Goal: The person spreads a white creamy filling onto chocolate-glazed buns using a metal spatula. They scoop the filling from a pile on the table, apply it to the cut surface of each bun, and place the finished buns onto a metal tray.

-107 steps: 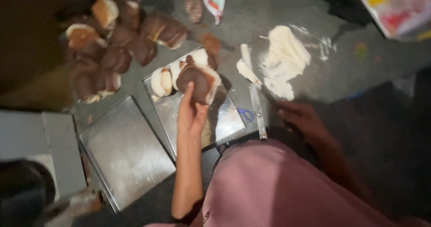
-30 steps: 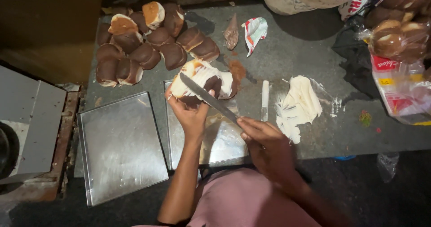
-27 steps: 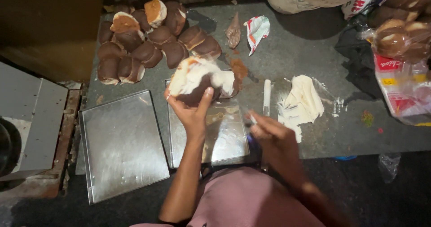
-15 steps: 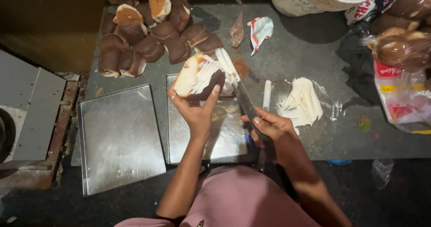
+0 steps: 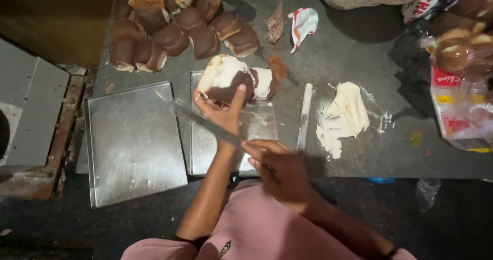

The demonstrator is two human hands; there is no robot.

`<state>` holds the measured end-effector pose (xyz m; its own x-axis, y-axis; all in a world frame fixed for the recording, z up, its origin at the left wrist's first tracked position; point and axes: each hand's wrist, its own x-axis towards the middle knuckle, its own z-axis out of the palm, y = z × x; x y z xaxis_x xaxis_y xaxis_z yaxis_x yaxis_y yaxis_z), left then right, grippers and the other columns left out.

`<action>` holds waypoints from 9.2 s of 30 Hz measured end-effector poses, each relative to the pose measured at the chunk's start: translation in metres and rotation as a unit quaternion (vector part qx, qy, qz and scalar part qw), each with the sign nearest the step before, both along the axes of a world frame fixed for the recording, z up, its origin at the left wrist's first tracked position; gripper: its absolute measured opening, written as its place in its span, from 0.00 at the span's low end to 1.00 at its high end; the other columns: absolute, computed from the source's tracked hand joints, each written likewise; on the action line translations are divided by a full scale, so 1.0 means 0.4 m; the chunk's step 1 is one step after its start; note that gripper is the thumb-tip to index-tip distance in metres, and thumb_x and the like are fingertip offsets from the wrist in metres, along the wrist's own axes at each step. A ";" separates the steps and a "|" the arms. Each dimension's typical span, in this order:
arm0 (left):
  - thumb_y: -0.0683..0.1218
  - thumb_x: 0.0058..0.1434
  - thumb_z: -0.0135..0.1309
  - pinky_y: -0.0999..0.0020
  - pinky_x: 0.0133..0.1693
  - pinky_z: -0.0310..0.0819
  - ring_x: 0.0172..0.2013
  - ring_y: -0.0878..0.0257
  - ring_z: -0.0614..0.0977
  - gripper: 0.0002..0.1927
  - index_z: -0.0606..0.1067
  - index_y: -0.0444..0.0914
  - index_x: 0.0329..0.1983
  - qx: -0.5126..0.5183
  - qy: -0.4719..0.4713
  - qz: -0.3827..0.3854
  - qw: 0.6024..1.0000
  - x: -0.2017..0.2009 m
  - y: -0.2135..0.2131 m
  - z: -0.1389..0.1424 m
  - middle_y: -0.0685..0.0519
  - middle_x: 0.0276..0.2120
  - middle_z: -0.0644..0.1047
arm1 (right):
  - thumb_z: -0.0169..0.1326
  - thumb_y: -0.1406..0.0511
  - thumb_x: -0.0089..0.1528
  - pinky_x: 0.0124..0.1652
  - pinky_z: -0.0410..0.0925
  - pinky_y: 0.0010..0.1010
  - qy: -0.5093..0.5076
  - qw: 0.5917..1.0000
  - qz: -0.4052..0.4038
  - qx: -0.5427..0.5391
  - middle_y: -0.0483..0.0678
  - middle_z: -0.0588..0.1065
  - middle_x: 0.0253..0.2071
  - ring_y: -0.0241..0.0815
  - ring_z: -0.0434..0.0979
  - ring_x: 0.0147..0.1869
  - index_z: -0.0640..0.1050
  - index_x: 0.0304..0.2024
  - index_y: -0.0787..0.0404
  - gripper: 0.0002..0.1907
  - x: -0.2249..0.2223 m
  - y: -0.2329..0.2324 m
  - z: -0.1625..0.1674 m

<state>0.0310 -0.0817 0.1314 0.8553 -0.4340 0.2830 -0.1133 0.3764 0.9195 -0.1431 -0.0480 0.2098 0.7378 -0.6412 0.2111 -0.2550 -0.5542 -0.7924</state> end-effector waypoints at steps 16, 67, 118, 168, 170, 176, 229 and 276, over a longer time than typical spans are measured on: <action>0.45 0.71 0.51 0.59 0.59 0.74 0.57 0.57 0.79 0.20 0.68 0.34 0.64 -0.192 0.413 -0.318 0.832 0.084 0.068 0.035 0.47 0.57 0.76 | 0.56 0.72 0.64 0.53 0.68 0.23 -0.103 0.977 -0.141 0.122 0.48 0.79 0.56 0.32 0.75 0.52 0.76 0.63 0.63 0.23 -0.039 -0.120 0.022; 0.45 0.68 0.58 0.67 0.58 0.72 0.55 0.65 0.78 0.23 0.70 0.33 0.64 -0.183 0.233 -0.178 0.938 0.047 0.059 0.092 0.51 0.55 0.77 | 0.58 0.72 0.64 0.56 0.70 0.28 -0.107 0.984 -0.134 0.044 0.53 0.78 0.56 0.40 0.78 0.58 0.78 0.59 0.65 0.20 -0.026 -0.087 -0.040; 0.37 0.58 0.69 0.64 0.57 0.78 0.59 0.55 0.76 0.45 0.49 0.38 0.65 -0.068 -0.007 -0.030 0.997 -0.060 -0.001 0.111 0.39 0.60 0.67 | 0.53 0.66 0.67 0.38 0.67 0.24 -0.107 0.970 -0.159 0.149 0.46 0.80 0.43 0.34 0.72 0.38 0.77 0.62 0.63 0.21 0.012 -0.086 0.098; 0.49 0.71 0.52 0.64 0.59 0.73 0.56 0.62 0.78 0.20 0.68 0.36 0.63 -0.143 0.347 -0.223 0.900 0.227 0.161 -0.074 0.49 0.56 0.76 | 0.55 0.70 0.67 0.34 0.64 0.20 -0.141 0.919 -0.275 0.244 0.48 0.82 0.48 0.28 0.70 0.36 0.76 0.63 0.65 0.21 -0.071 -0.123 -0.049; 0.49 0.72 0.52 0.64 0.58 0.74 0.54 0.62 0.80 0.19 0.70 0.35 0.61 -0.122 0.337 -0.245 0.901 0.243 0.177 -0.078 0.49 0.54 0.77 | 0.55 0.70 0.66 0.33 0.64 0.21 -0.134 0.918 -0.260 0.267 0.49 0.82 0.47 0.29 0.70 0.34 0.76 0.63 0.65 0.21 -0.066 -0.118 -0.054; 0.49 0.68 0.54 0.68 0.54 0.77 0.50 0.65 0.82 0.18 0.74 0.34 0.57 -0.041 0.330 -0.322 0.887 0.268 0.168 -0.044 0.50 0.50 0.80 | 0.58 0.72 0.64 0.38 0.68 0.24 -0.076 0.968 -0.187 0.149 0.51 0.81 0.51 0.32 0.74 0.40 0.77 0.62 0.66 0.21 -0.045 -0.125 -0.048; 0.37 0.64 0.55 0.57 0.66 0.68 0.63 0.55 0.74 0.32 0.62 0.36 0.71 -0.082 0.333 -0.368 0.864 -0.028 -0.010 0.011 0.47 0.62 0.72 | 0.54 0.72 0.67 0.37 0.73 0.26 -0.146 0.908 -0.213 0.329 0.51 0.80 0.38 0.35 0.79 0.37 0.77 0.62 0.67 0.20 -0.341 -0.149 -0.174; 0.49 0.68 0.56 0.62 0.50 0.80 0.49 0.59 0.83 0.17 0.75 0.35 0.56 0.000 0.344 -0.121 0.931 0.346 0.160 -0.186 0.48 0.50 0.80 | 0.55 0.69 0.69 0.36 0.63 0.24 -0.077 0.921 -0.326 0.197 0.43 0.75 0.39 0.30 0.67 0.37 0.78 0.65 0.63 0.21 -0.122 -0.103 -0.083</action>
